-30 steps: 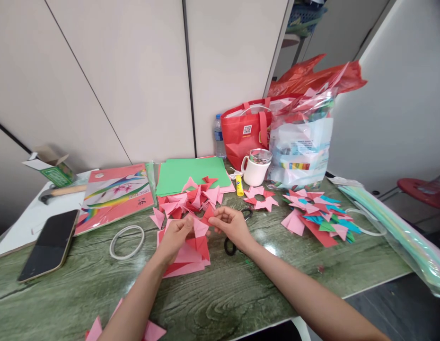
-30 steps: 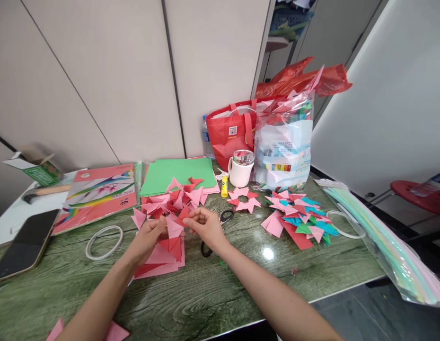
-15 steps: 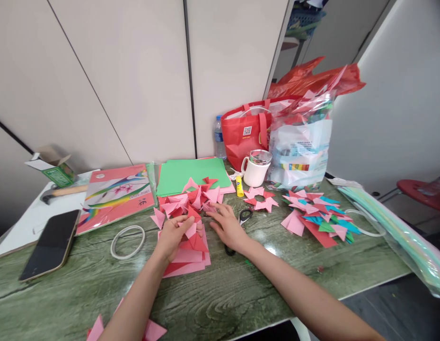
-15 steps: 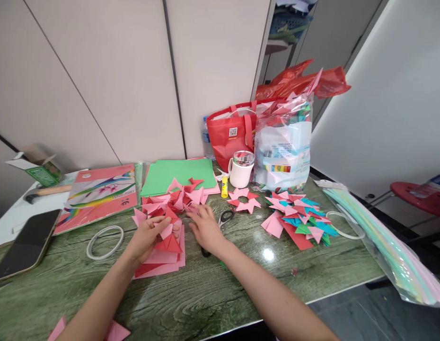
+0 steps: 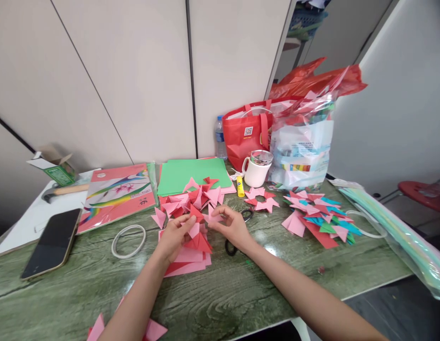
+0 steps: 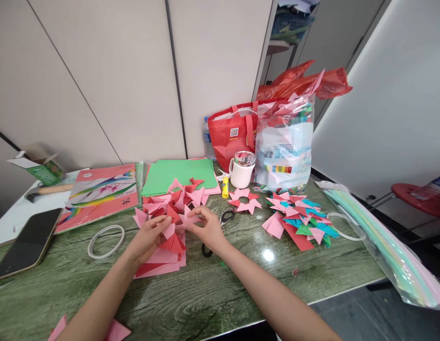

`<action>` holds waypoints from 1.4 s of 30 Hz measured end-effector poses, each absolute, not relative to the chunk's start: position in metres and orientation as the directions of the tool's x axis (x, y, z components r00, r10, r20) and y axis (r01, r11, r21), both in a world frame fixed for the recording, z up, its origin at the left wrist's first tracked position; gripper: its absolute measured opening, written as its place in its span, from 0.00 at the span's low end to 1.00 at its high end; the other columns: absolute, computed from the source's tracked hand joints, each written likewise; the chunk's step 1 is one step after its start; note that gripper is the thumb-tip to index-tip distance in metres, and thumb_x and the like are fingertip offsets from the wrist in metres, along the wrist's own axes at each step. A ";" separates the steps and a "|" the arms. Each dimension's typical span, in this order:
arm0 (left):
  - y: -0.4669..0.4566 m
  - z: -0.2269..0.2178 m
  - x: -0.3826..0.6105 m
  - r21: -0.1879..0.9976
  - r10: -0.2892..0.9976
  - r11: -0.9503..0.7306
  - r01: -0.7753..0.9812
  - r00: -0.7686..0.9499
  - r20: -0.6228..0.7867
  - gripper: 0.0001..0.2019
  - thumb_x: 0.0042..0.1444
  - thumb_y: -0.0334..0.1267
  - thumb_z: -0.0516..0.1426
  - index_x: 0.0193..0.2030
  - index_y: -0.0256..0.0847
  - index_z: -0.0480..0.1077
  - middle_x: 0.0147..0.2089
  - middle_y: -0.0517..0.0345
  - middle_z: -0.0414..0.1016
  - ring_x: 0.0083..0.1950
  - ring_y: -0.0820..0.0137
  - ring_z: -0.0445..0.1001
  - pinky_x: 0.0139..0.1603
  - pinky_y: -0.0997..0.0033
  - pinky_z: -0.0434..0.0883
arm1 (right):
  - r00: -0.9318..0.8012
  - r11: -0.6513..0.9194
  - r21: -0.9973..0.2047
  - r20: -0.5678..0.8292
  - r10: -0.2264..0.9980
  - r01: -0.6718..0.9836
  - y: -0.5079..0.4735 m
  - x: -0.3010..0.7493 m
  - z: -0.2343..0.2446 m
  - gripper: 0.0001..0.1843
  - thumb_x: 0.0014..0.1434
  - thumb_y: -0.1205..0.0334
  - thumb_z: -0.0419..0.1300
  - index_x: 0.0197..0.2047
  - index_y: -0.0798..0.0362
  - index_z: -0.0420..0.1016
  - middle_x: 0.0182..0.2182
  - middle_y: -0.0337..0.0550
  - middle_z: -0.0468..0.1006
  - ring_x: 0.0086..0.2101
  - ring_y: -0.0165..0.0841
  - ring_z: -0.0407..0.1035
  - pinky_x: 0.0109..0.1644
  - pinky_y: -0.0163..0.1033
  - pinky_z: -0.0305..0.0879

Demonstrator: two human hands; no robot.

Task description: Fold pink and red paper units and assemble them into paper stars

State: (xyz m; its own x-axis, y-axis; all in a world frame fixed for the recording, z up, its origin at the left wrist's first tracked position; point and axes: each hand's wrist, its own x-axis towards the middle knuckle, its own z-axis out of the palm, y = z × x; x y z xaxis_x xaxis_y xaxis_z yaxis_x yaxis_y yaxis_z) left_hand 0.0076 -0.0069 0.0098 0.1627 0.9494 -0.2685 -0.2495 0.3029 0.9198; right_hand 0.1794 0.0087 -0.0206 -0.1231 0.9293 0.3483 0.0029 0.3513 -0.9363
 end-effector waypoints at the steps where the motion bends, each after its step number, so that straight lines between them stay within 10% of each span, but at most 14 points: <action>1: -0.007 0.009 0.007 0.918 0.949 0.301 -0.260 0.178 -0.261 0.12 0.44 0.42 0.64 0.34 0.36 0.73 0.29 0.55 0.79 0.32 0.67 0.78 0.34 0.71 0.73 | -0.120 0.365 -0.930 0.360 0.925 0.028 0.008 0.179 -0.020 0.08 0.50 0.58 0.63 0.30 0.52 0.70 0.30 0.40 0.72 0.33 0.33 0.68 0.38 0.37 0.65; 15: -0.007 0.010 0.006 0.960 0.961 0.196 -0.199 0.234 -0.147 0.14 0.47 0.43 0.62 0.38 0.36 0.75 0.34 0.51 0.80 0.34 0.65 0.77 0.34 0.69 0.72 | -0.109 0.247 -0.969 0.247 0.963 -0.018 0.006 0.177 -0.021 0.14 0.47 0.60 0.64 0.38 0.52 0.68 0.30 0.39 0.74 0.32 0.33 0.70 0.37 0.37 0.67; 32: -0.008 0.018 0.002 0.972 0.970 -0.212 0.102 0.143 0.197 0.07 0.47 0.35 0.61 0.34 0.39 0.77 0.39 0.53 0.80 0.41 0.63 0.77 0.44 0.66 0.72 | -0.062 0.737 -0.619 0.753 0.655 0.270 -0.010 0.178 -0.008 0.05 0.56 0.68 0.57 0.36 0.52 0.71 0.30 0.43 0.74 0.33 0.33 0.69 0.33 0.36 0.68; 42: -0.005 0.014 0.002 0.943 0.944 -0.316 0.105 0.139 0.301 0.05 0.46 0.34 0.62 0.32 0.41 0.78 0.39 0.52 0.80 0.44 0.61 0.76 0.55 0.58 0.66 | -0.085 0.782 -0.568 0.793 0.604 0.255 -0.010 0.179 -0.012 0.09 0.55 0.74 0.57 0.38 0.52 0.72 0.33 0.46 0.75 0.35 0.32 0.71 0.31 0.34 0.70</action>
